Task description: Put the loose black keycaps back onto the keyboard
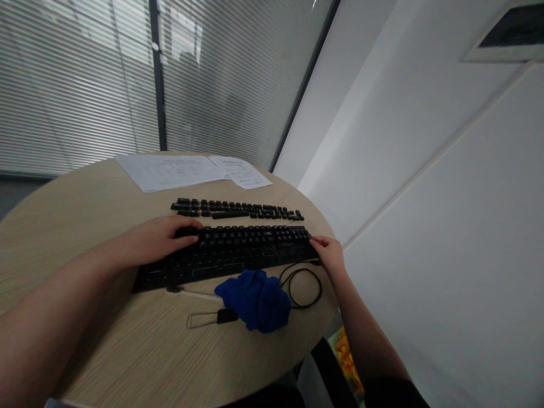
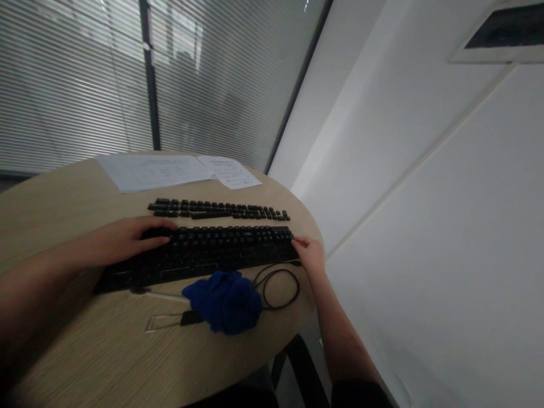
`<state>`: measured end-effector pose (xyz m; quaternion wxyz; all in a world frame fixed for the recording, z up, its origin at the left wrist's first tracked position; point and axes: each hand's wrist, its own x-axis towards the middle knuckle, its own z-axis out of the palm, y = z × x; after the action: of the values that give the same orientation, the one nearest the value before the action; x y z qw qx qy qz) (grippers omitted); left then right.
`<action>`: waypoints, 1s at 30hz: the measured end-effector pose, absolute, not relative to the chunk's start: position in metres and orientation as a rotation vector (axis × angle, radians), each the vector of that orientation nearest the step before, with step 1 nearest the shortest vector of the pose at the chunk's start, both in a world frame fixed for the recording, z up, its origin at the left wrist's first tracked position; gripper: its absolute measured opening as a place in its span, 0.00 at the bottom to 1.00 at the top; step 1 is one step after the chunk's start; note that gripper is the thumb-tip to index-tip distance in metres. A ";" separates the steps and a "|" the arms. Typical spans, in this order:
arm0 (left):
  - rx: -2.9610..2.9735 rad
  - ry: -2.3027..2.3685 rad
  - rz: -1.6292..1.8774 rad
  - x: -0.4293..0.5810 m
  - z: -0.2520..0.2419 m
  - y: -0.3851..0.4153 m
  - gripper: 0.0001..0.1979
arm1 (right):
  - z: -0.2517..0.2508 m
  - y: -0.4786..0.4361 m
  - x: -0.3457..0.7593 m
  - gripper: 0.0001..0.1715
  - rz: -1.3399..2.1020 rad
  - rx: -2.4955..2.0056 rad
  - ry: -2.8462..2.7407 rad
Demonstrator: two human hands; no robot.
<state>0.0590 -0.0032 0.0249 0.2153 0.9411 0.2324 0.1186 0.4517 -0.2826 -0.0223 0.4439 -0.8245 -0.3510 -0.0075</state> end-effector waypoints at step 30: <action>2.600 0.663 0.344 0.059 0.016 0.008 0.28 | 0.029 -0.261 0.429 0.09 -0.330 -2.732 -1.257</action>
<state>0.0594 0.0079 0.0165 0.2166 0.9383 0.2392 0.1241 0.4289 -0.2613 0.0287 0.0580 -0.9015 -0.4148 -0.1089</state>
